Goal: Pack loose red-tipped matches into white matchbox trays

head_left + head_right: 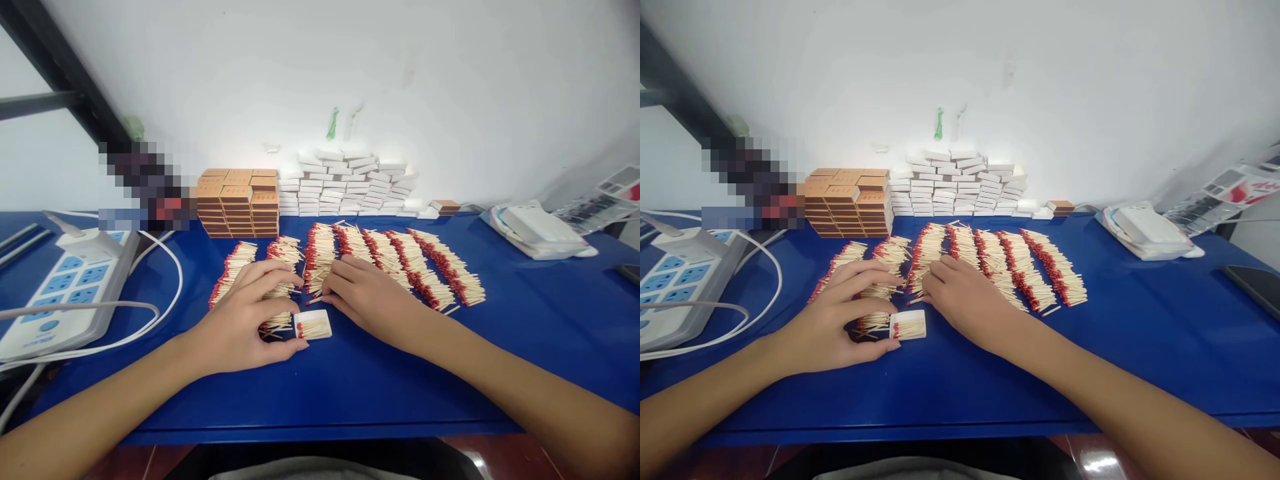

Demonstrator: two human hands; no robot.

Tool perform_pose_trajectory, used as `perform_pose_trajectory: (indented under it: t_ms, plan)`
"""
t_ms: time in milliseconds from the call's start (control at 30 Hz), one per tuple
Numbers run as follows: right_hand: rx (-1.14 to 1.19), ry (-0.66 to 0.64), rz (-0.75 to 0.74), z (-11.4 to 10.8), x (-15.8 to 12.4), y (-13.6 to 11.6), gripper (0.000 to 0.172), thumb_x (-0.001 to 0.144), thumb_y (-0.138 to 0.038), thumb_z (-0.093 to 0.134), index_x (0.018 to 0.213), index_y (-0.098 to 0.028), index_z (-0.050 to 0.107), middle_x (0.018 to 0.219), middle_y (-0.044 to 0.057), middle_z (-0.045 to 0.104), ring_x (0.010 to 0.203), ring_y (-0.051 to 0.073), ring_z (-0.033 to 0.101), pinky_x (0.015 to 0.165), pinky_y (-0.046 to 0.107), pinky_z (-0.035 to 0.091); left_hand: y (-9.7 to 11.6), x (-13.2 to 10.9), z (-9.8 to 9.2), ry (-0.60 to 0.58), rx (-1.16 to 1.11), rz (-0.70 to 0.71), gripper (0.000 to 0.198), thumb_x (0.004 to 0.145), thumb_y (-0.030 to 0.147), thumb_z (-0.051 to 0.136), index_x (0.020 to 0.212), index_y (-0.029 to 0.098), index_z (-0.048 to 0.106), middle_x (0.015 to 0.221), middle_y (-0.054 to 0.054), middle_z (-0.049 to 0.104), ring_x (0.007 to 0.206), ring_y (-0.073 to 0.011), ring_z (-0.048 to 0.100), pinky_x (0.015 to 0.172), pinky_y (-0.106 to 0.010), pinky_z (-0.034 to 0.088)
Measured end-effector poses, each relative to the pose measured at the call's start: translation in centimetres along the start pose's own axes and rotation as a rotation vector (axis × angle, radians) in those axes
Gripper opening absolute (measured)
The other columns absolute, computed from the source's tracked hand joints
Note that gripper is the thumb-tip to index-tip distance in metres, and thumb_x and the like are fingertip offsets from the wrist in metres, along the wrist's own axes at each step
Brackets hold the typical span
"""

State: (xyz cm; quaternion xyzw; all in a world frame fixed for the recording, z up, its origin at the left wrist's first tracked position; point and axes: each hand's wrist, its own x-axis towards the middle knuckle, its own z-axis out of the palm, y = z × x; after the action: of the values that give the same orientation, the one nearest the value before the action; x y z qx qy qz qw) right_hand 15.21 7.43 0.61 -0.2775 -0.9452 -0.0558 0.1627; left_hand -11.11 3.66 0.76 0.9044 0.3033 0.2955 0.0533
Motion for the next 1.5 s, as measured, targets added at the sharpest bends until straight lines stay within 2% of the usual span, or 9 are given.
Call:
perform_pose_trajectory:
  t_ms: [267, 400, 567, 767, 867, 1000, 1167, 1500]
  plan:
    - [-0.141, -0.003, -0.055, 0.9, -0.1, 0.0, 0.017, 0.106, -0.017, 0.059, 0.092, -0.014, 0.068, 0.091, 0.009, 0.065, 0.087, 0.025, 0.054, 0.082, 0.038, 0.046, 0.0, 0.0, -0.1, 0.002, 0.002, 0.013, 0.024, 0.084, 0.035, 0.086, 0.102, 0.024, 0.074, 0.134, -0.010, 0.070, 0.135, -0.0328, 0.058, 0.114, -0.054, 0.049]
    - [-0.134, 0.033, -0.048, 0.2, -0.2, -0.1, 0.020, 0.108, -0.016, 0.055, 0.091, -0.015, 0.066, 0.092, 0.010, 0.065, 0.086, 0.025, 0.054, 0.082, 0.038, 0.046, -0.1, 0.0, -0.1, 0.013, 0.003, 0.013, 0.023, 0.086, 0.036, 0.085, 0.101, 0.023, 0.073, 0.133, -0.011, 0.070, 0.135, -0.0322, 0.058, 0.114, -0.053, 0.049]
    - [-0.100, 0.069, -0.060, -1.4, -0.5, -1.5, 0.023, 0.109, -0.017, 0.050, 0.093, -0.014, 0.067, 0.092, 0.011, 0.065, 0.084, 0.025, 0.054, 0.079, 0.038, 0.046, -0.1, 0.0, -0.1, 0.017, 0.015, 0.017, 0.024, 0.086, 0.038, 0.085, 0.101, 0.022, 0.074, 0.133, -0.012, 0.070, 0.135, -0.0334, 0.058, 0.114, -0.054, 0.049]
    - [-0.124, 0.050, -0.122, -1.1, -0.7, -3.1, 0.018, 0.103, -0.013, 0.058, 0.090, -0.012, 0.069, 0.088, 0.011, 0.064, 0.083, 0.025, 0.055, 0.076, 0.039, 0.045, -0.1, -0.1, -0.1, 0.008, 0.021, 0.008, 0.024, 0.086, 0.037, 0.085, 0.100, 0.021, 0.073, 0.134, -0.012, 0.070, 0.136, -0.0335, 0.057, 0.114, -0.054, 0.048]
    - [-0.034, 0.066, -0.098, -1.6, -0.8, -2.3, 0.021, 0.106, -0.016, 0.057, 0.089, -0.012, 0.070, 0.088, 0.010, 0.065, 0.083, 0.023, 0.055, 0.075, 0.037, 0.045, 0.0, 0.0, -0.1, 0.011, 0.023, 0.011, 0.023, 0.087, 0.037, 0.085, 0.100, 0.022, 0.073, 0.133, -0.012, 0.070, 0.135, -0.0331, 0.058, 0.114, -0.055, 0.048]
    - [0.021, 0.073, -0.002, -2.0, -0.8, -0.5, 0.020, 0.108, -0.017, 0.055, 0.098, -0.013, 0.072, 0.089, 0.009, 0.066, 0.084, 0.023, 0.056, 0.074, 0.035, 0.045, 0.0, 0.0, -0.1, 0.008, 0.013, 0.011, 0.023, 0.087, 0.036, 0.085, 0.101, 0.021, 0.074, 0.133, -0.011, 0.070, 0.135, -0.0321, 0.058, 0.115, -0.053, 0.048]
    - [0.007, 0.006, 0.019, -0.9, -0.6, 0.7, 0.014, 0.105, -0.014, 0.060, 0.104, -0.014, 0.074, 0.091, 0.008, 0.066, 0.086, 0.023, 0.055, 0.076, 0.035, 0.043, 0.0, 0.0, -0.1, -0.003, 0.015, 0.002, 0.022, 0.087, 0.035, 0.084, 0.100, 0.022, 0.074, 0.133, -0.010, 0.070, 0.136, -0.0316, 0.057, 0.115, -0.053, 0.047]
    - [-0.016, 0.056, -0.005, -0.1, -0.1, 0.6, 0.022, 0.107, -0.021, 0.060, 0.088, -0.015, 0.069, 0.088, 0.008, 0.067, 0.083, 0.022, 0.056, 0.078, 0.035, 0.044, -0.2, -0.1, 0.0, 0.015, 0.014, 0.013, 0.023, 0.087, 0.036, 0.085, 0.101, 0.022, 0.073, 0.133, -0.011, 0.070, 0.135, -0.0324, 0.058, 0.114, -0.053, 0.048]
